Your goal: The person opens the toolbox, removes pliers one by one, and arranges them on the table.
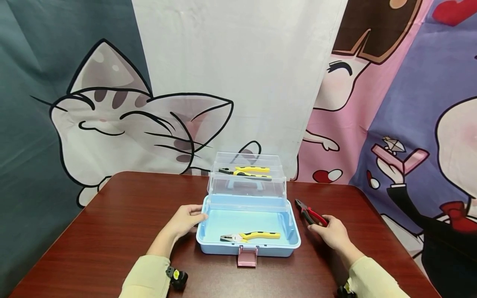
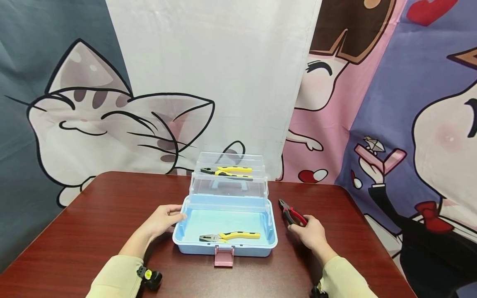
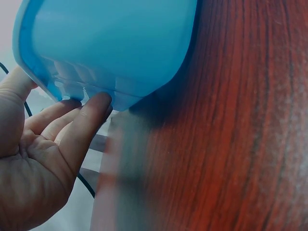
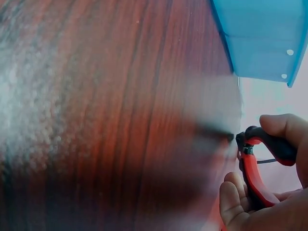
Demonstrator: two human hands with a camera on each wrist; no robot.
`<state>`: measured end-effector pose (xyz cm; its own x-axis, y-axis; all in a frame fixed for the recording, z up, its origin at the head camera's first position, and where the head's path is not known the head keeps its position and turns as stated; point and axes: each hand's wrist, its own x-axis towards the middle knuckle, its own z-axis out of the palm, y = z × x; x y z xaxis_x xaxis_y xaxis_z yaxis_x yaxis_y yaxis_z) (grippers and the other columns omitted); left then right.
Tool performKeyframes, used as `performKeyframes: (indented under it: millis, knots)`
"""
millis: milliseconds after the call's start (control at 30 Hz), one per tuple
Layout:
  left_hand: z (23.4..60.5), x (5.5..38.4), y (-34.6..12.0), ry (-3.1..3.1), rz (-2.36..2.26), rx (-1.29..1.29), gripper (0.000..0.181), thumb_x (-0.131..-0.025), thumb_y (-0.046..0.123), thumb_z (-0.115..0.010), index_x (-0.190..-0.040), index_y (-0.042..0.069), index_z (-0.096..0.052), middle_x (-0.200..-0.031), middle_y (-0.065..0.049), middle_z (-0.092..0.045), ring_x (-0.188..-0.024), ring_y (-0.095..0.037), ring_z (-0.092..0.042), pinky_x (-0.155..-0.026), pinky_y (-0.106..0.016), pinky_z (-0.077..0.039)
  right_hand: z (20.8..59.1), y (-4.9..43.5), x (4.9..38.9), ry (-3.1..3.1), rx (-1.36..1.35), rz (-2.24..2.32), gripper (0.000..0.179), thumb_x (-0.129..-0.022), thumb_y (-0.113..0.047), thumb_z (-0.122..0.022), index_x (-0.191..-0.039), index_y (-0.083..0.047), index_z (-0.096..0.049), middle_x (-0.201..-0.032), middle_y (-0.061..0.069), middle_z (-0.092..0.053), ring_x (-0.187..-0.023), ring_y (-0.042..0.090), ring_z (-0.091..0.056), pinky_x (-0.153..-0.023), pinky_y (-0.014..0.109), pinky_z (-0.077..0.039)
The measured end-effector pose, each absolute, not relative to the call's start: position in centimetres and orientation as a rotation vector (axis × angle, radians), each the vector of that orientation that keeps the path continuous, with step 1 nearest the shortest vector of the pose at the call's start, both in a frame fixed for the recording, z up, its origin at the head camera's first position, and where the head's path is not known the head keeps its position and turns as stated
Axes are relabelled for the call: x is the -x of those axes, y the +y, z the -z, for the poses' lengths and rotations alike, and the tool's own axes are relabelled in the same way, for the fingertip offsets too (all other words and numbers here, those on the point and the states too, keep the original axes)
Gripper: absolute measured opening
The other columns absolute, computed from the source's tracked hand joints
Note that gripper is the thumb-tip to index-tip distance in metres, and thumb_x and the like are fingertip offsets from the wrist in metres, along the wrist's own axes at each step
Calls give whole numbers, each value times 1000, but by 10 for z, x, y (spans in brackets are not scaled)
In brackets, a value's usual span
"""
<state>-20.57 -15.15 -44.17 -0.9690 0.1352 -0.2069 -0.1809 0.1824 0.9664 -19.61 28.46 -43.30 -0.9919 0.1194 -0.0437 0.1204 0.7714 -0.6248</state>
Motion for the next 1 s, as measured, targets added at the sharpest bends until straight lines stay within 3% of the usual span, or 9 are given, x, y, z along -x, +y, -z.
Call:
performKeyframes:
  millis: [167, 400, 500, 800, 1000]
  knots:
    - [442, 205, -151, 2215, -1862, 49, 50, -90, 9, -61, -134, -8, -45, -123, -28, -59, -96, -28, -67, -72, -41, -59, 433, 285, 197, 2963, -191, 996, 66, -78, -30, -73, -122, 14, -50, -96, 20, -62, -84, 26, -54, -68, 30, -45]
    - [441, 205, -151, 2209, -1863, 54, 49, -90, 8, -60, -134, -7, -46, -123, -28, -59, -97, -28, -67, -73, -40, -59, 430, 284, 197, 2989, -161, 882, 70, -78, -32, -73, -124, 14, -47, -109, 30, -60, -91, 33, -58, -82, 49, -51]
    - [441, 205, -152, 2217, -1856, 55, 50, -90, 8, -61, -135, -8, -45, -123, -28, -59, -97, -28, -67, -73, -41, -59, 429, 284, 198, 3000, -158, 828, 71, -76, -33, -73, -124, 14, -47, -109, 30, -60, -91, 34, -58, -84, 51, -51]
    - [440, 205, -151, 2215, -1857, 63, 50, -89, 8, -61, -134, -8, -46, -123, -28, -59, -97, -29, -67, -72, -40, -59, 428, 282, 199, 2973, -154, 757, 63, -73, -32, -76, -110, 13, -53, -88, 17, -61, -77, 25, -55, -69, 40, -52]
    - [440, 206, -151, 2209, -1860, 61, 48, -90, 7, -59, -134, -8, -46, -123, -28, -59, -95, -28, -67, -72, -40, -59, 432, 282, 201, 2965, -159, 714, 62, -71, -34, -78, -105, 12, -55, -84, 14, -59, -75, 24, -53, -65, 36, -48]
